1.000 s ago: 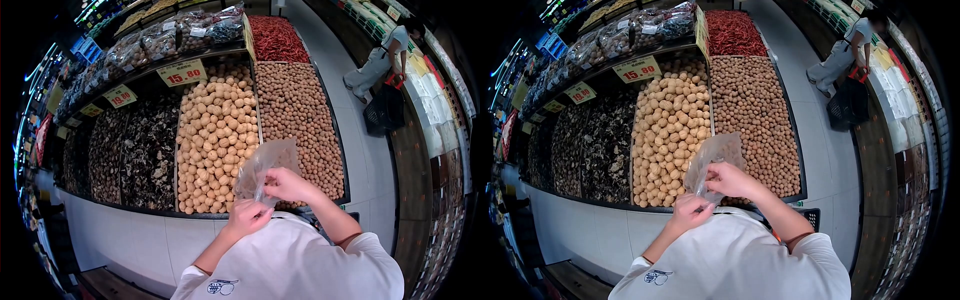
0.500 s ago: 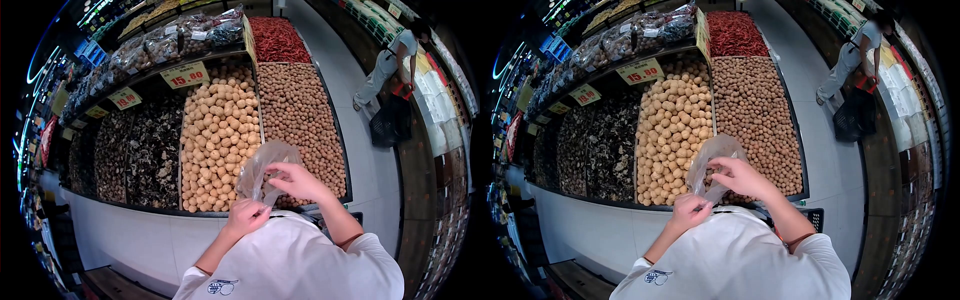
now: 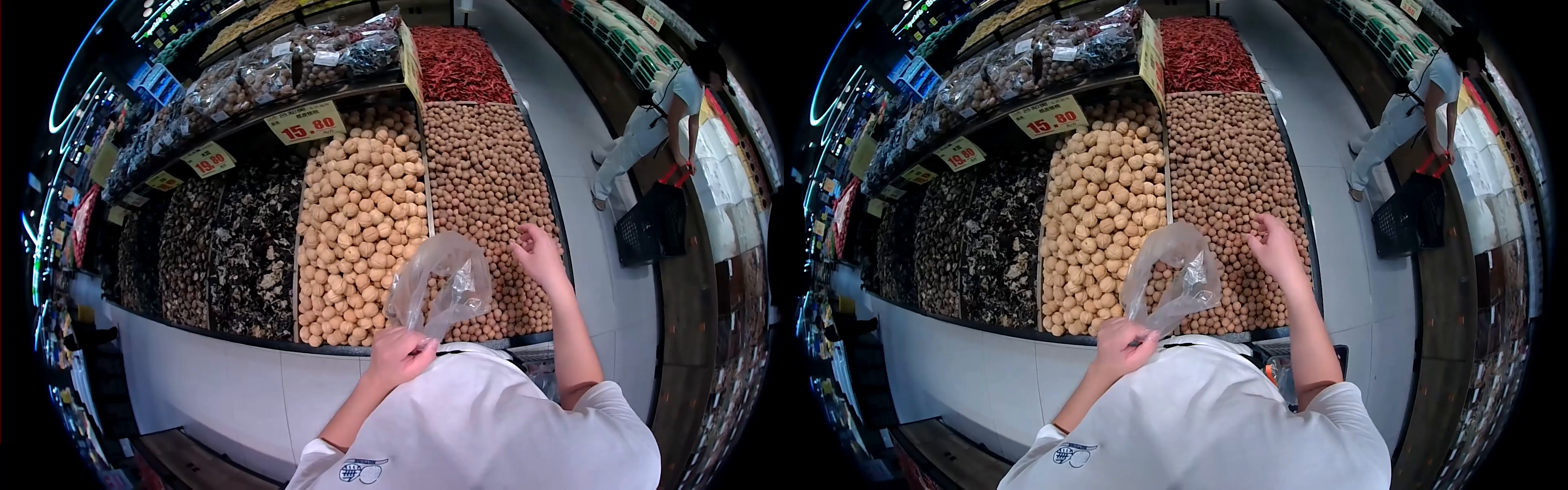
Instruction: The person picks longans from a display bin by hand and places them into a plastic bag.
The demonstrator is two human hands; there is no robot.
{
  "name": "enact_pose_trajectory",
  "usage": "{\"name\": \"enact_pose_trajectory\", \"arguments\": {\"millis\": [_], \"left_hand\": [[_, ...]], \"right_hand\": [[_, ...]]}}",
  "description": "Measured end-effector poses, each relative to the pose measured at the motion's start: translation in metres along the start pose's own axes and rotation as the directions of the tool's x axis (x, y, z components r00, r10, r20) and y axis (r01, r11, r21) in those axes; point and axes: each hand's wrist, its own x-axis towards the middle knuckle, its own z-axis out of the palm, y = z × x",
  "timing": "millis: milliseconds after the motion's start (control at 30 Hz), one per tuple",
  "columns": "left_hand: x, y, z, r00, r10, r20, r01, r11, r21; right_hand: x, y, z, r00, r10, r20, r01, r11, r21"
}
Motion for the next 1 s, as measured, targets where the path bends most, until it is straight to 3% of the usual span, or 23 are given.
{"name": "enact_pose_trajectory", "arguments": {"millis": [100,133,200,233,467,767,867,933,1000], "left_hand": [[0.002,-0.001,0.004,1.000,0.018,-0.018,-0.018,1.000,0.010],[0.002,-0.002,0.005,1.000,0.017,-0.021,-0.017,1.000,0.015],[0.003,0.000,0.006,1.000,0.013,-0.020,-0.013,0.999,0.034],[0.004,0.001,0.007,1.000,0.013,-0.020,-0.012,0.999,0.051],[0.004,-0.001,0.021,0.997,-0.039,-0.072,0.041,0.999,0.025],[0.009,0.004,0.031,0.997,-0.049,-0.051,0.053,0.995,0.083],[0.011,0.006,0.033,0.998,-0.045,-0.046,0.049,0.996,0.078],[0.011,0.006,0.034,0.998,-0.049,-0.039,0.052,0.996,0.071],[0.010,0.005,0.034,0.999,-0.031,-0.028,0.033,0.996,0.078]], "right_hand": [[0.021,0.025,0.024,0.999,0.003,0.033,0.004,0.976,-0.220],[0.027,0.029,0.032,0.999,0.004,0.038,0.005,0.976,-0.217],[0.041,0.033,0.046,0.991,-0.132,0.016,0.130,0.937,-0.325],[0.048,0.032,0.053,0.988,-0.155,0.009,0.151,0.946,-0.287],[0.075,0.015,0.080,0.983,-0.027,0.179,0.111,0.870,-0.481],[0.081,0.035,0.097,0.985,-0.085,0.150,0.138,0.908,-0.396],[0.085,0.059,0.101,0.985,-0.139,0.103,0.165,0.936,-0.311],[0.088,0.068,0.095,0.941,-0.324,0.100,0.338,0.923,-0.184],[0.085,0.073,0.091,0.947,-0.319,0.042,0.322,0.941,-0.108]]}}
